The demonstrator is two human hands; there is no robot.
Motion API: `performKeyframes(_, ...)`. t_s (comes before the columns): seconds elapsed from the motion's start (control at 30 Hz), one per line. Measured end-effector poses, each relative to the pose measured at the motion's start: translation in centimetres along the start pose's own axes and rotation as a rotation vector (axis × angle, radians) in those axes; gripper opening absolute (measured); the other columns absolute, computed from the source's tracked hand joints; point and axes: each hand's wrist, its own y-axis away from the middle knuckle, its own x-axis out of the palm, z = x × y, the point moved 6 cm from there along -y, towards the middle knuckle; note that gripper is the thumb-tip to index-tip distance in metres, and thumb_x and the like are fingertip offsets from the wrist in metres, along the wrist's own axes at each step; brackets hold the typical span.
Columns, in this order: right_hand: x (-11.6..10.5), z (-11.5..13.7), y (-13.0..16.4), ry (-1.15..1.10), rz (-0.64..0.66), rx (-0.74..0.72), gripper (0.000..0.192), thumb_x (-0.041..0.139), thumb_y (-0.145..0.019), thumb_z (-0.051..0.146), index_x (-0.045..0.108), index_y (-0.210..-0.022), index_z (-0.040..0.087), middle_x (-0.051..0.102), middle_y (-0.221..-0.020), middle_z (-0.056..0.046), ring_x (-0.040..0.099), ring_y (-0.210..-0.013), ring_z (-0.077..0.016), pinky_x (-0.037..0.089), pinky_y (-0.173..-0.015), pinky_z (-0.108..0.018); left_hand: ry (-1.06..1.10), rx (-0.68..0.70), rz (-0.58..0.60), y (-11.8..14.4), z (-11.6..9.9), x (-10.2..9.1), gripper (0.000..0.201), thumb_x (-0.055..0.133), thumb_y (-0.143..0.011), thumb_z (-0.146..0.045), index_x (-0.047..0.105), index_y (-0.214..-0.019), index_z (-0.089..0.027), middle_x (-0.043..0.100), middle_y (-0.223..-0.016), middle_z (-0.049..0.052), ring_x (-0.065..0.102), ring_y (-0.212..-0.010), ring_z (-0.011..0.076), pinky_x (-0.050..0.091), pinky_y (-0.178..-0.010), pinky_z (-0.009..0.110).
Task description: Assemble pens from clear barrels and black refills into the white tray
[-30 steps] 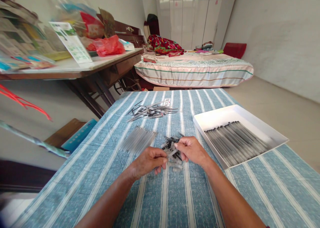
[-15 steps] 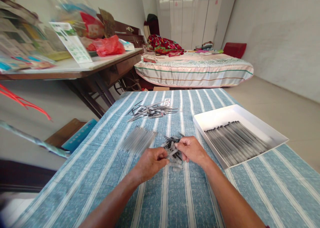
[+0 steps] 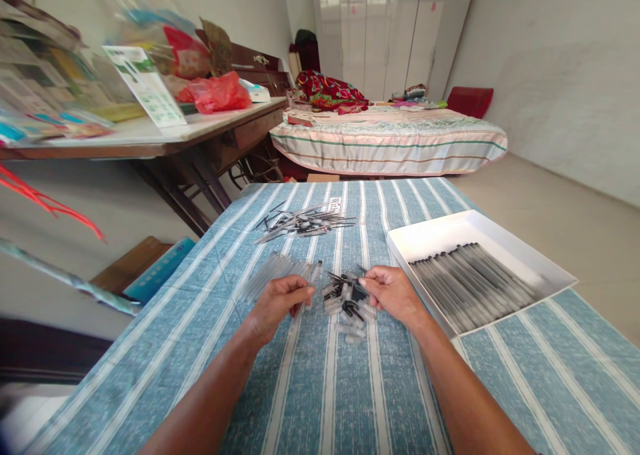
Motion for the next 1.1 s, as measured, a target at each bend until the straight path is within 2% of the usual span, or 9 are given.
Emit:
performKeyframes(0.13,0.1,-0.5,-0.1,0.056,-0.005,0.026,0.022,0.058,-0.07,0.038,0.055,-0.065,0.018,0.049,-0.04,0.006,0.039,-0.033,-0.0068,0.032,-0.036,-0.019,0.085,-0.016,0.014,0.0,0.3,0.3,0.029,0.066,-0.063,-0.039,0.055,-0.056,-0.013,0.051,-0.047,-0.003,0.035,-0.038,0.0044,0.024,-0.039,0.019)
performKeyframes(0.33,0.0,-1.4,-0.2,0.076,0.012,0.051,0.019,0.058,-0.069,0.036,0.054,-0.066,0.018,0.045,-0.039,0.007,0.034,-0.033,-0.0063,0.028,-0.035,-0.019,0.12,-0.075,0.045,0.4,0.9,1.8,0.029,0.063,-0.065,-0.04,0.054,-0.058,-0.014,0.051,-0.046,-0.004,0.037,-0.037,0.0045,0.025,-0.036,0.018)
performKeyframes(0.53,1.2,-0.9,0.1,0.181,0.172,-0.03,0.013,0.054,-0.072,0.029,0.056,-0.067,0.017,0.04,-0.045,0.007,0.037,-0.04,-0.0068,0.026,-0.04,-0.019,0.108,-0.092,0.059,0.5,1.0,2.6,0.027,0.062,-0.066,-0.038,0.054,-0.058,-0.014,0.051,-0.045,-0.004,0.038,-0.036,0.0048,0.026,-0.034,0.018)
performKeyframes(0.7,2.8,0.8,0.9,0.477,0.266,-0.191,0.008,0.057,-0.071,0.026,0.061,-0.07,0.019,0.049,-0.053,0.004,0.043,-0.049,-0.0085,0.028,-0.048,-0.021,0.121,-0.069,0.06,0.5,1.2,2.7,0.027,0.062,-0.067,-0.038,0.055,-0.058,-0.014,0.05,-0.044,-0.004,0.038,-0.036,0.0049,0.027,-0.035,0.018)
performKeyframes(0.9,4.4,1.5,1.5,0.843,0.239,-0.248,0.012,0.054,-0.074,0.024,0.064,-0.068,0.021,0.058,-0.058,-0.001,0.05,-0.056,-0.0132,0.024,-0.051,-0.024,0.149,-0.038,0.09,0.5,1.4,2.7,0.027,0.065,-0.065,-0.037,0.054,-0.06,-0.013,0.054,-0.049,-0.003,0.038,-0.037,0.0043,0.026,-0.036,0.018)
performKeyframes(1.0,4.3,1.5,1.5,0.784,0.205,-0.236,0.007,0.055,-0.07,0.019,0.062,-0.068,0.02,0.054,-0.054,0.001,0.047,-0.052,-0.011,0.023,-0.05,-0.023,0.149,-0.031,0.102,0.5,1.6,2.7,0.027,0.066,-0.065,-0.037,0.054,-0.06,-0.013,0.054,-0.048,-0.003,0.037,-0.036,0.0039,0.025,-0.036,0.018)
performKeyframes(1.1,3.5,1.5,1.4,0.44,0.222,-0.178,0.003,0.054,-0.068,0.015,0.055,-0.067,0.017,0.049,-0.05,0.005,0.042,-0.046,-0.0072,0.025,-0.046,-0.02,0.148,-0.026,0.143,0.6,1.7,2.8,0.026,0.066,-0.064,-0.036,0.054,-0.062,-0.013,0.052,-0.047,-0.004,0.036,-0.035,0.0034,0.024,-0.036,0.018)
